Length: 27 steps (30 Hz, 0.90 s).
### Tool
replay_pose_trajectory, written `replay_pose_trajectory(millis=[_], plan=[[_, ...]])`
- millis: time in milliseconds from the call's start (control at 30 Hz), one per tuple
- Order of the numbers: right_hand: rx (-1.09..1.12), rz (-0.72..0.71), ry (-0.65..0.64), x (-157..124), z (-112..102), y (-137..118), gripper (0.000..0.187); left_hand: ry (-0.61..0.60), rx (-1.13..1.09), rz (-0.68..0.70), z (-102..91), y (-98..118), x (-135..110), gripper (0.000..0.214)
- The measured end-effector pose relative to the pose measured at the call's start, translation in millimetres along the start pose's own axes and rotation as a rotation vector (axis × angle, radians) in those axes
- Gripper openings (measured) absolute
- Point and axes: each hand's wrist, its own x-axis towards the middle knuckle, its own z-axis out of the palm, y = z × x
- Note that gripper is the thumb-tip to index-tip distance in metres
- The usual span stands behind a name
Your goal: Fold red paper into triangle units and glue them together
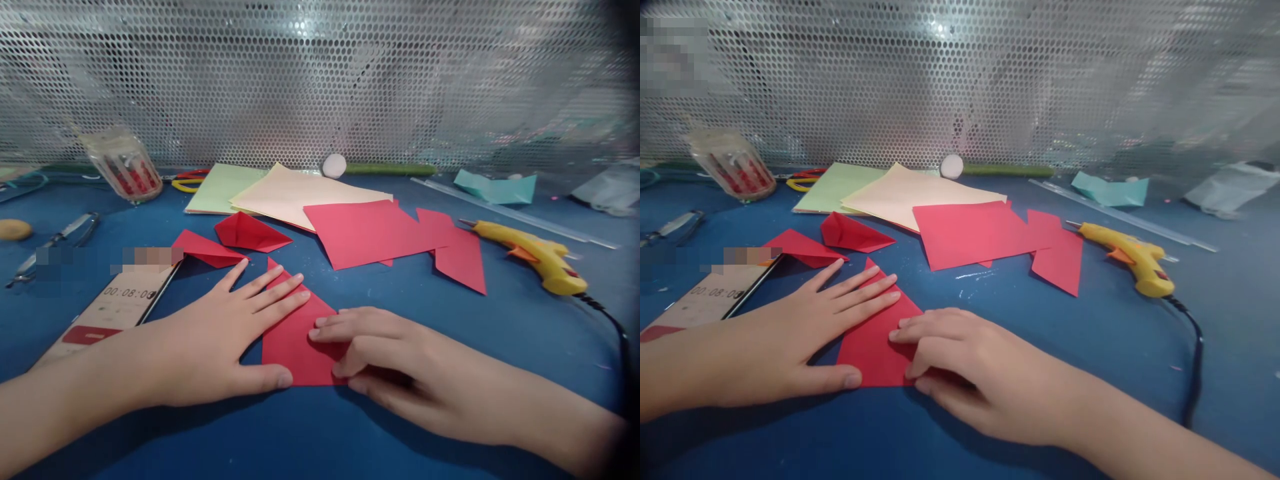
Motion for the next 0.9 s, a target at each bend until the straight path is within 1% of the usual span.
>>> replay_pose_trajectory(millis=[67,133,200,267,333,533,633,700,900], plan=[[0.031,0.067,0.013,0.8,0.8,0.1,0.012,-0.013,0.019,-0.005,-0.6,1.8,-0.1,0.078],[0.015,0.113,0.010,1.5,1.2,-0.8,0.015,-0.040,0.030,-0.021,-1.5,3.2,-0.7,0.077],[-0.027,0.153,0.007,1.8,1.5,-2.0,0.025,-0.050,0.029,-0.029,-2.0,3.8,-1.5,0.078],[-0.064,0.206,0.017,1.6,2.4,-3.1,0.036,-0.034,0.020,-0.020,-2.1,3.8,-2.2,0.079],[-0.084,0.264,0.049,1.3,4.3,-3.6,0.040,-0.004,0.019,-0.002,-2.1,3.7,-2.6,0.079],[-0.029,0.394,0.191,1.4,12.6,-0.1,0.036,0.020,0.058,0.043,-2.0,4.8,-2.2,0.066],[-0.054,0.389,0.229,2.5,14.5,2.5,0.029,0.077,0.078,0.099,0.1,4.6,-3.5,0.059],[-0.071,0.364,0.229,3.4,14.4,3.6,0.029,0.097,0.098,0.148,0.7,4.8,-4.6,0.054],[-0.084,0.304,0.210,3.9,14.4,3.4,0.031,0.069,0.129,0.238,-2.2,6.6,-2.6,0.047]])
